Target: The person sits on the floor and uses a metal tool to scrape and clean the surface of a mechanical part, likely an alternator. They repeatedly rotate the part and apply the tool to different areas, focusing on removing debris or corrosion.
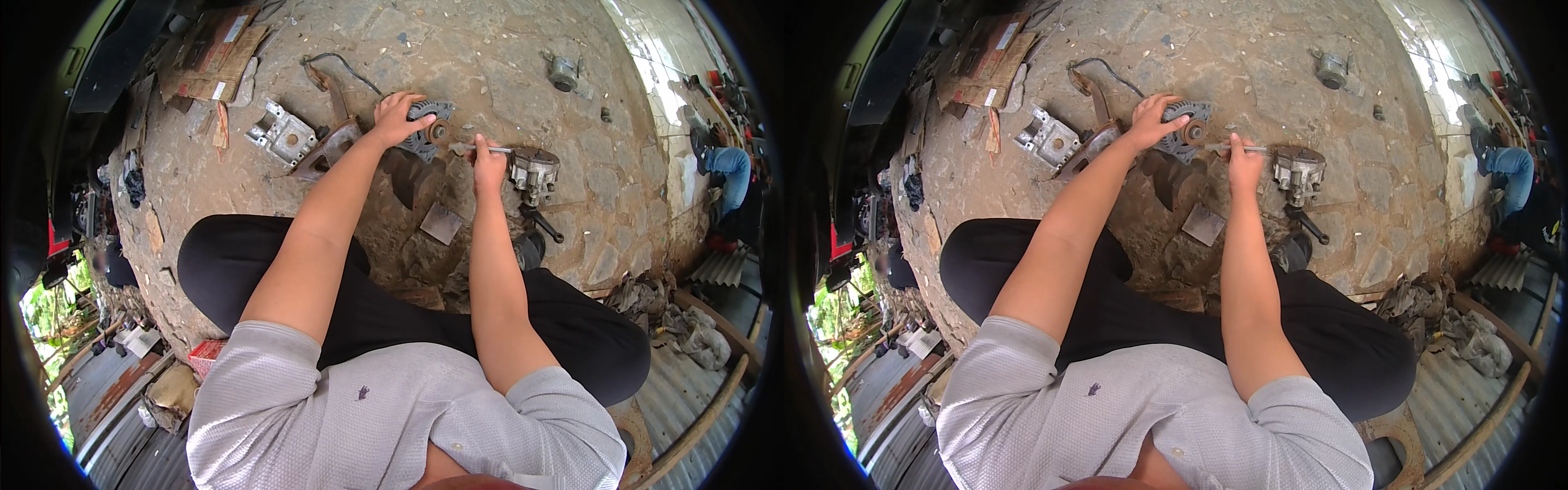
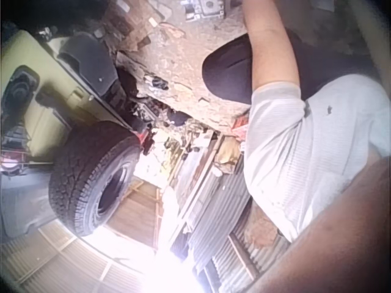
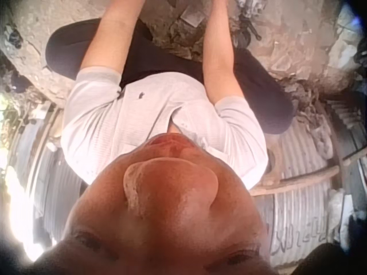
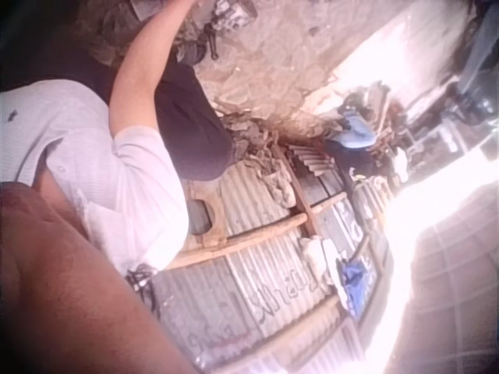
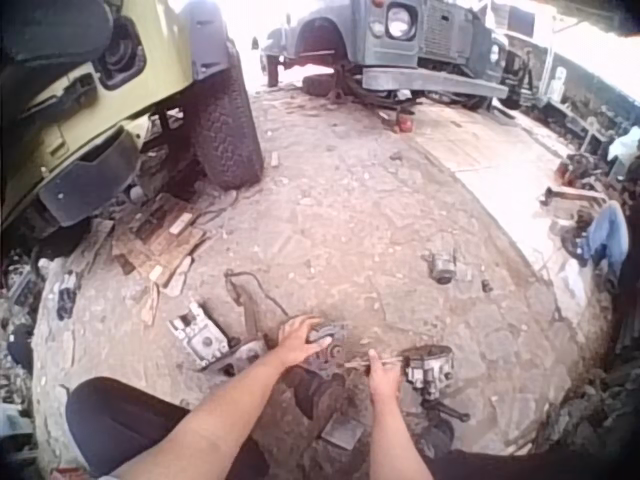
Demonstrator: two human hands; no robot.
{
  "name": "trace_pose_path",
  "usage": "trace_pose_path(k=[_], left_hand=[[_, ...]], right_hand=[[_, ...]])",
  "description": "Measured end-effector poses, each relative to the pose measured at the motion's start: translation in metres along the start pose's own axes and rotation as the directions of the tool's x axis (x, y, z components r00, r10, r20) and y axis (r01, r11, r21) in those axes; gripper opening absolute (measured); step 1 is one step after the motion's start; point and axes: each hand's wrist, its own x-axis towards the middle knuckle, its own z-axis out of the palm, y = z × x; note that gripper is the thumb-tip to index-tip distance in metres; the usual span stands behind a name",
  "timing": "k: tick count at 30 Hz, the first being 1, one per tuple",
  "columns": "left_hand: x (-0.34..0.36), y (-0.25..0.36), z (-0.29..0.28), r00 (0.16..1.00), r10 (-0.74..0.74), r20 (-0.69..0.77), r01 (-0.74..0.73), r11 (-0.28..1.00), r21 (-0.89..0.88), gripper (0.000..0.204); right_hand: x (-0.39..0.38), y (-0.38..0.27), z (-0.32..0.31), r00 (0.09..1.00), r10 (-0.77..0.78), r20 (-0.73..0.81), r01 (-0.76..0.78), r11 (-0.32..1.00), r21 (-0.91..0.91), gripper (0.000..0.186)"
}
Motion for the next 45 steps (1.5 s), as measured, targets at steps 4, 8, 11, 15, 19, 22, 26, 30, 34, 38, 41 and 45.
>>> trace_pose_path(k=[4, 8, 11, 15, 19, 22, 26, 30, 34, 38, 41, 45], left_hand=[[0.0, -0.003, 0.004, 0.999, 0.024, -0.025, -0.024, 1.0, 0.02, 0.094], [0.0, -0.004, -0.001, 0.996, 0.086, 0.001, -0.086, 0.996, 0.03, 0.095], [-0.004, -0.001, -0.002, 0.992, 0.123, 0.005, -0.123, 0.987, 0.101, 0.096], [0.0, 0.001, -0.002, 0.999, 0.035, 0.021, -0.035, 0.999, 0.017, 0.094], [0.001, -0.002, 0.002, 1.0, 0.022, 0.001, -0.022, 0.999, 0.025, 0.092], [-0.002, -0.004, 0.001, 0.998, 0.06, 0.003, -0.06, 0.997, 0.052, 0.092], [-0.005, -0.004, -0.002, 0.994, 0.107, -0.011, -0.106, 0.991, 0.081, 0.094], [-0.005, 0.006, -0.004, 0.995, 0.1, 0.009, -0.1, 0.993, 0.07, 0.092], [-0.002, 0.003, -0.001, 1.0, 0.014, -0.003, -0.014, 0.999, 0.046, 0.091], [-0.002, -0.001, -0.001, 0.997, 0.078, -0.019, -0.077, 0.995, 0.063, 0.09], [-0.005, -0.002, -0.002, 0.993, 0.119, -0.011, -0.117, 0.989, 0.085, 0.093], [0.002, -0.001, 0.001, 0.999, 0.029, -0.015, -0.029, 1.0, -0.01, 0.093]], right_hand=[[-0.003, 0.002, 0.002, 0.996, -0.044, -0.083, 0.048, 0.997, 0.055, 0.032], [0.0, -0.004, 0.006, 0.986, -0.093, -0.14, 0.109, 0.987, 0.117, 0.031], [0.0, -0.008, 0.007, 0.992, -0.086, -0.097, 0.099, 0.985, 0.142, 0.031], [-0.001, -0.011, 0.008, 0.991, -0.1, -0.088, 0.113, 0.982, 0.149, 0.03], [0.0, -0.007, 0.012, 0.988, -0.118, -0.096, 0.133, 0.977, 0.164, 0.028], [0.001, -0.003, 0.009, 0.994, -0.072, -0.081, 0.083, 0.986, 0.143, 0.029], [-0.002, 0.001, 0.006, 0.999, 0.004, -0.039, 0.002, 0.987, 0.161, 0.029], [-0.001, 0.002, -0.006, 0.996, 0.091, 0.018, -0.092, 0.989, 0.116, 0.029], [0.005, -0.013, -0.011, 0.999, 0.031, -0.024, -0.029, 0.997, 0.078, 0.028], [0.007, -0.024, 0.001, 0.994, -0.1, 0.038, 0.092, 0.979, 0.184, 0.026], [0.006, -0.016, 0.009, 0.992, -0.119, 0.038, 0.115, 0.988, 0.101, 0.026], [0.009, -0.002, 0.001, 0.999, -0.03, -0.021, 0.03, 0.999, 0.014, 0.027]])
